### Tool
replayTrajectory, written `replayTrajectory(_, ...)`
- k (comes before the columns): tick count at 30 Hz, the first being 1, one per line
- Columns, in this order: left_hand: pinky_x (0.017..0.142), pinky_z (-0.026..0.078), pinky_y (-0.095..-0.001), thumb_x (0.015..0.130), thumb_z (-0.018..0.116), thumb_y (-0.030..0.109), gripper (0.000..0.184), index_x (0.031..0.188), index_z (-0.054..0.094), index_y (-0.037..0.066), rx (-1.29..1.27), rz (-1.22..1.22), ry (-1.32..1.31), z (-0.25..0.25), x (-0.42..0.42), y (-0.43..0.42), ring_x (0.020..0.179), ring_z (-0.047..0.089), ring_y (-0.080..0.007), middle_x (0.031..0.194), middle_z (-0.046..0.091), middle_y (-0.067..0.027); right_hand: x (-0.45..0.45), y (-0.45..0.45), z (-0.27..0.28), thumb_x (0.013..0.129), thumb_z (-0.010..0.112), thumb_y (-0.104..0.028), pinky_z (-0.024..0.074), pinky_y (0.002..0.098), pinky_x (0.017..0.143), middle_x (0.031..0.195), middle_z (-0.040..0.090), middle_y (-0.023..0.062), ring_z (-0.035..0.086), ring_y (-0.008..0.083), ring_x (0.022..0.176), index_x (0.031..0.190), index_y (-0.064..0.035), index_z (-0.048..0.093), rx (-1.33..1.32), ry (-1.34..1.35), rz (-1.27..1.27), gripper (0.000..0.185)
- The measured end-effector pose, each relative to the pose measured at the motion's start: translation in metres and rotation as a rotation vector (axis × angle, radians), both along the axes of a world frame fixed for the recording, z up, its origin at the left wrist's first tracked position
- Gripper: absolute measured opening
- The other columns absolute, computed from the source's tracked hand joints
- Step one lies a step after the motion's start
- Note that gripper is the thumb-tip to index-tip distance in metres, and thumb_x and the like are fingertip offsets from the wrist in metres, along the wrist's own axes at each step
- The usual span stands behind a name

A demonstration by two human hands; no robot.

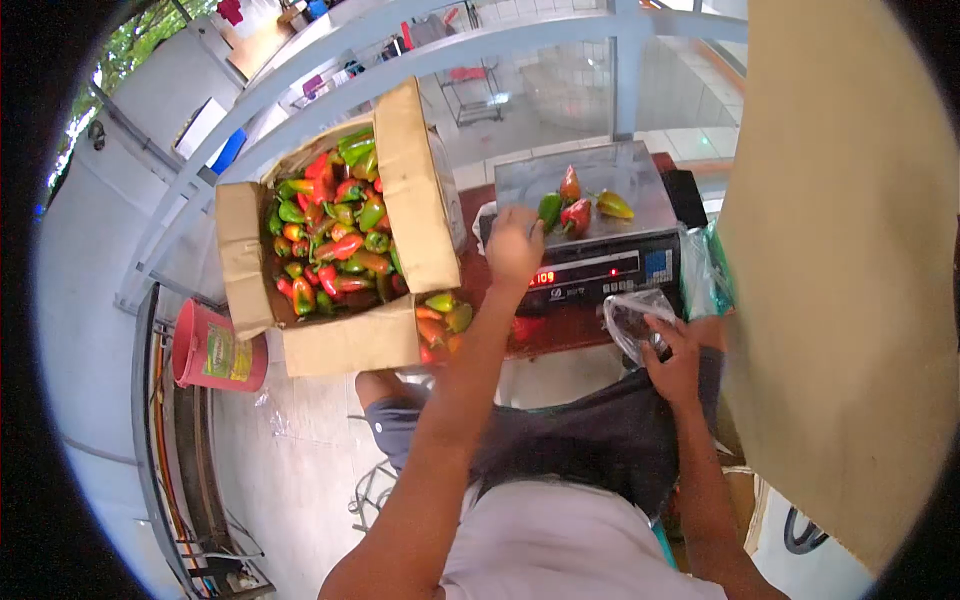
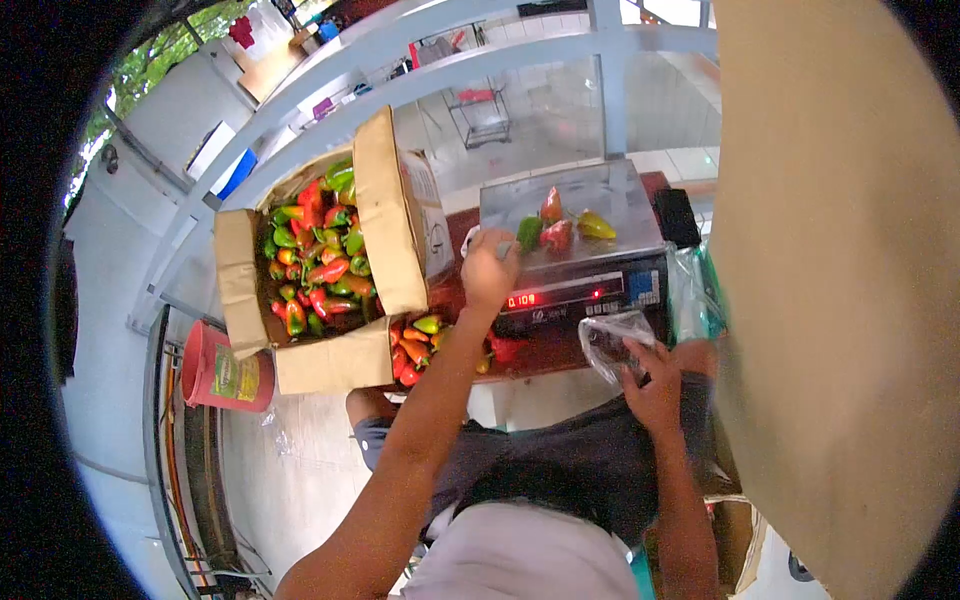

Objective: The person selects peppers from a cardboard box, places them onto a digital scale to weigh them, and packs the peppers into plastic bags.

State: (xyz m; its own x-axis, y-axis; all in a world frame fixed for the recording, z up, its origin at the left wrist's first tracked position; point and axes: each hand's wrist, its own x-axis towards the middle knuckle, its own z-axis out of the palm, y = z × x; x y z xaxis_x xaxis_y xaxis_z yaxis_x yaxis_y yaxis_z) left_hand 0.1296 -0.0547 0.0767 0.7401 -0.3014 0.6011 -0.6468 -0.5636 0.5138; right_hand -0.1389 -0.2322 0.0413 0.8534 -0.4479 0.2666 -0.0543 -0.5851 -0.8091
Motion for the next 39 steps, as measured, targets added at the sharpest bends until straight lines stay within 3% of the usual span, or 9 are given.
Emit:
replayTrajectory(6, 0.074, 0.054, -0.0388, 0.084, 0.073, 0.003, 0.017, 0.099, 0.065, 0.003, 0.003, -0.29, 0.08, 0.036, -0.1, 0.08, 0.087, 0.067, -0.0344, 0.095, 0.066, -0.0148, 0.002, 0.003, 0.001, 0.077, 0.073, -0.003, 0.0504, 0.0423, 0.098, 0.122, 0.066, 0.0187, 0.064, 0.0379, 0.113, 0.119, -0.011, 0.073, -0.012, 0.018, 0.034, 0.042)
replayTrajectory(15, 0.069, 0.055, -0.0328, 0.083, 0.076, 0.001, 0.022, 0.104, 0.069, 0.003, 0.037, -0.13, 0.24, 0.052, -0.181, 0.188, 0.086, 0.069, -0.0238, 0.095, 0.069, -0.0112, 0.0, 0.005, -0.002, 0.08, 0.077, -0.008, 0.0527, 0.0396, 0.094, 0.124, 0.064, 0.0199, 0.064, 0.0364, 0.114, 0.12, -0.0122, 0.073, 0.009, 0.062, 0.027, 0.04)
replayTrajectory(19, 0.068, 0.056, -0.0312, 0.083, 0.075, -0.002, 0.021, 0.103, 0.069, 0.003, 0.188, -0.062, 0.12, 0.094, -0.181, 0.2, 0.086, 0.071, -0.0194, 0.097, 0.07, -0.011, 0.001, 0.003, -0.013, 0.079, 0.079, -0.012, 0.0509, 0.0402, 0.098, 0.127, 0.063, 0.0213, 0.062, 0.0366, 0.117, 0.125, -0.0094, 0.069, -0.103, 0.092, 0.003, 0.047)
replayTrajectory(22, 0.07, 0.055, -0.0308, 0.082, 0.077, -0.001, 0.022, 0.103, 0.069, 0.003, 0.041, -0.072, 0.172, 0.102, -0.167, 0.212, 0.085, 0.07, -0.0157, 0.096, 0.07, -0.0111, 0.001, 0.006, 0.0, 0.08, 0.079, -0.013, 0.0473, 0.0415, 0.103, 0.13, 0.061, 0.0222, 0.059, 0.0374, 0.121, 0.126, -0.0033, 0.066, -0.012, 0.117, 0.015, 0.049)
replayTrajectory(23, 0.074, 0.055, -0.0355, 0.084, 0.072, 0.002, 0.017, 0.101, 0.069, 0.004, 0.004, 0.008, 0.241, 0.111, -0.163, 0.217, 0.084, 0.07, -0.0277, 0.097, 0.071, -0.0144, 0.0, 0.005, -0.002, 0.08, 0.079, -0.014, 0.0462, 0.0417, 0.104, 0.132, 0.06, 0.0225, 0.059, 0.0377, 0.122, 0.127, -0.0018, 0.066, -0.054, 0.146, -0.01, 0.05)
replayTrajectory(26, 0.07, 0.053, -0.0283, 0.088, 0.07, 0.002, 0.012, 0.1, 0.069, 0.001, -0.028, 0.075, 0.036, 0.141, -0.108, 0.248, 0.073, 0.066, -0.0149, 0.092, 0.072, -0.0114, 0.003, 0.004, -0.015, 0.08, 0.079, -0.014, 0.0439, 0.0423, 0.107, 0.134, 0.059, 0.0233, 0.057, 0.0385, 0.124, 0.128, 0.0017, 0.064, -0.107, 0.177, -0.027, 0.053)
replayTrajectory(28, 0.069, 0.053, -0.0294, 0.09, 0.069, 0.004, 0.008, 0.097, 0.07, -0.001, -0.191, 0.153, 0.098, 0.146, -0.054, 0.275, 0.073, 0.067, -0.0149, 0.086, 0.072, -0.0123, 0.001, 0.001, -0.017, 0.08, 0.079, -0.014, 0.0436, 0.0423, 0.107, 0.135, 0.058, 0.0237, 0.057, 0.039, 0.125, 0.128, 0.003, 0.063, -0.082, 0.176, -0.037, 0.054)
replayTrajectory(32, 0.078, 0.057, -0.0391, 0.082, 0.068, 0.003, 0.024, 0.105, 0.074, 0.006, 0.29, 0.307, 0.06, 0.144, 0.032, 0.306, 0.089, 0.073, -0.0304, 0.096, 0.074, -0.0161, 0.0, -0.004, -0.036, 0.08, 0.079, -0.014, 0.0432, 0.0434, 0.108, 0.136, 0.058, 0.0252, 0.055, 0.0403, 0.126, 0.13, 0.0014, 0.062, -0.121, 0.125, -0.033, 0.055)
replayTrajectory(39, 0.08, 0.058, -0.0466, 0.081, 0.071, 0.019, 0.03, 0.11, 0.073, 0.013, 0.811, 0.52, 0.218, 0.1, 0.091, 0.298, 0.09, 0.072, -0.0346, 0.096, 0.074, -0.0174, 0.001, -0.009, -0.04, 0.078, 0.08, -0.015, 0.0433, 0.0461, 0.106, 0.134, 0.058, 0.0259, 0.055, 0.0407, 0.124, 0.129, 0.0036, 0.062, -0.166, 0.113, -0.015, 0.056)
